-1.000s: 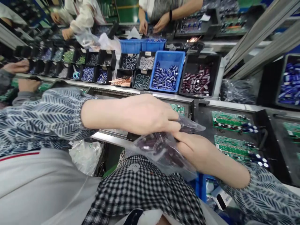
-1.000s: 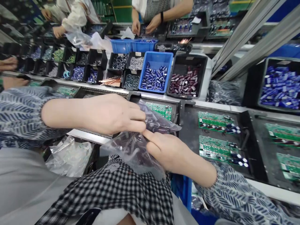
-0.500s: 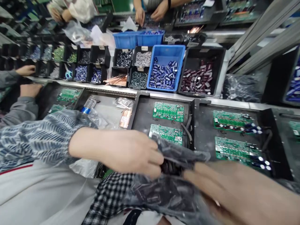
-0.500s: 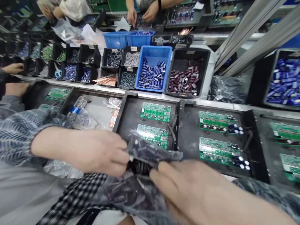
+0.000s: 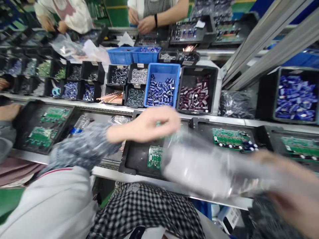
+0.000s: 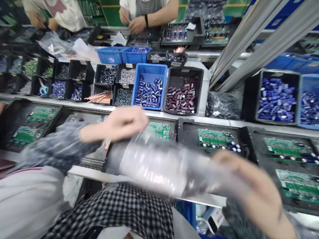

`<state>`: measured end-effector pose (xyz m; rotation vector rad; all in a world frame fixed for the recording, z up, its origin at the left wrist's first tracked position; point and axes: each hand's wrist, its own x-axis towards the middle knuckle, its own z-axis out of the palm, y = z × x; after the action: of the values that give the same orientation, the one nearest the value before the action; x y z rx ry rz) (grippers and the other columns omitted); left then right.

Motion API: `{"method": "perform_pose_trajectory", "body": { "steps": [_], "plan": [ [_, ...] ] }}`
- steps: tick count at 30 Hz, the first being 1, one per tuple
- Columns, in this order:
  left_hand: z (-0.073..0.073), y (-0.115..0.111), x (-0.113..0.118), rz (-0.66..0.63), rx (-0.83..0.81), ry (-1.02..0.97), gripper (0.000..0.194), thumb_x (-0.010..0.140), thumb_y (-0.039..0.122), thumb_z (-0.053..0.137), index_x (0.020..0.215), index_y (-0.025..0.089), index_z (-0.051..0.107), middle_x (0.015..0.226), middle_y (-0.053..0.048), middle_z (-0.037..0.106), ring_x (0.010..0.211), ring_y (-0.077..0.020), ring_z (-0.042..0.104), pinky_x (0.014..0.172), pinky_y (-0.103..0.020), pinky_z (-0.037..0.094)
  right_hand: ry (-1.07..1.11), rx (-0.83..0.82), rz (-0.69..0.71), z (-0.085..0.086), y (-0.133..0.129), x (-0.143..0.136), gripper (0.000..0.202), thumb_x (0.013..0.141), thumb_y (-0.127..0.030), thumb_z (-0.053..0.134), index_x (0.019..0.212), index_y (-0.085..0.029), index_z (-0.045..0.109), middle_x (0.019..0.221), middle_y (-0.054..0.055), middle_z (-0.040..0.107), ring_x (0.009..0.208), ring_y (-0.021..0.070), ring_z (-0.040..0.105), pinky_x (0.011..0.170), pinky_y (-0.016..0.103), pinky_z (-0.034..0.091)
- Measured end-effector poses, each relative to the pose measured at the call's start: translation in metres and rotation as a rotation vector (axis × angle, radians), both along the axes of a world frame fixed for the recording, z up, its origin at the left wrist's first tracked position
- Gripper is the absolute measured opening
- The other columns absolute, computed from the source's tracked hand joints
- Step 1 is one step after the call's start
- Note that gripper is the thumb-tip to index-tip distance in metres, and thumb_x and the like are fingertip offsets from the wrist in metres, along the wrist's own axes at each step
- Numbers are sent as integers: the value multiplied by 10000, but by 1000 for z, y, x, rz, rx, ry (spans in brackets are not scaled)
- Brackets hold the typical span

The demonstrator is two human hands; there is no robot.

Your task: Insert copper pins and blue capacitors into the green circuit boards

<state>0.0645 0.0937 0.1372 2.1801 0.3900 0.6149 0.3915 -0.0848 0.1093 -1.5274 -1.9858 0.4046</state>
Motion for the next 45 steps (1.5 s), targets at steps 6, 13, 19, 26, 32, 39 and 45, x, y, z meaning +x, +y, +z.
{"method": "perform_pose_trajectory", "body": {
  "steps": [6,13,19,26,32,39,45],
  "plan": [
    [-74,127,96,706,-47,199,350,1029,121,377,1296,57,594,1425,-207,574,1396,-271,503,1219,-408,345,98,-30,-455,-45,208,5,520,1014,-401,476,1376,-34,537,1261,305,640,1016,248,701,840,395,537],
    [-134,97,136,746,219,231,515,1025,132,402,1502,-58,439,1595,-233,390,1517,-285,335,1299,-345,199,-219,22,-406,-101,274,-55,361,948,-259,534,1245,-96,655,1357,227,608,1315,349,514,1108,515,402],
    [-158,93,155,792,405,360,646,1070,339,404,1584,-45,333,1645,-216,328,1558,-296,283,1298,-399,234,-267,63,-426,-78,302,-47,283,979,-199,431,1013,-136,705,1080,171,703,1088,278,611,1007,422,452],
    [-160,94,154,819,397,375,716,1063,383,383,1587,-95,289,1661,-243,271,1578,-285,240,1314,-374,194,-295,135,-415,-3,314,-18,288,1014,-184,459,1136,-113,710,1171,174,723,1123,230,638,1011,333,416],
    [-156,93,154,794,381,425,700,1056,361,368,1600,-72,284,1673,-228,248,1586,-280,219,1319,-373,167,-224,240,-509,36,315,-25,287,1026,-121,460,1127,-95,728,1114,145,751,1079,188,674,988,310,448],
    [-152,91,154,775,404,486,690,1049,354,444,1596,-51,328,1671,-212,270,1573,-307,241,1313,-393,189,-197,147,-531,33,319,-32,283,1035,-143,498,1171,-59,732,1178,153,745,1123,170,667,999,293,442],
    [-154,93,155,782,422,485,687,1049,376,455,1582,-47,363,1655,-209,310,1564,-314,260,1308,-400,201,-138,184,-534,33,320,-24,266,1005,-150,534,1129,-83,760,1137,129,761,1095,180,669,1024,328,429]
  ]
}}
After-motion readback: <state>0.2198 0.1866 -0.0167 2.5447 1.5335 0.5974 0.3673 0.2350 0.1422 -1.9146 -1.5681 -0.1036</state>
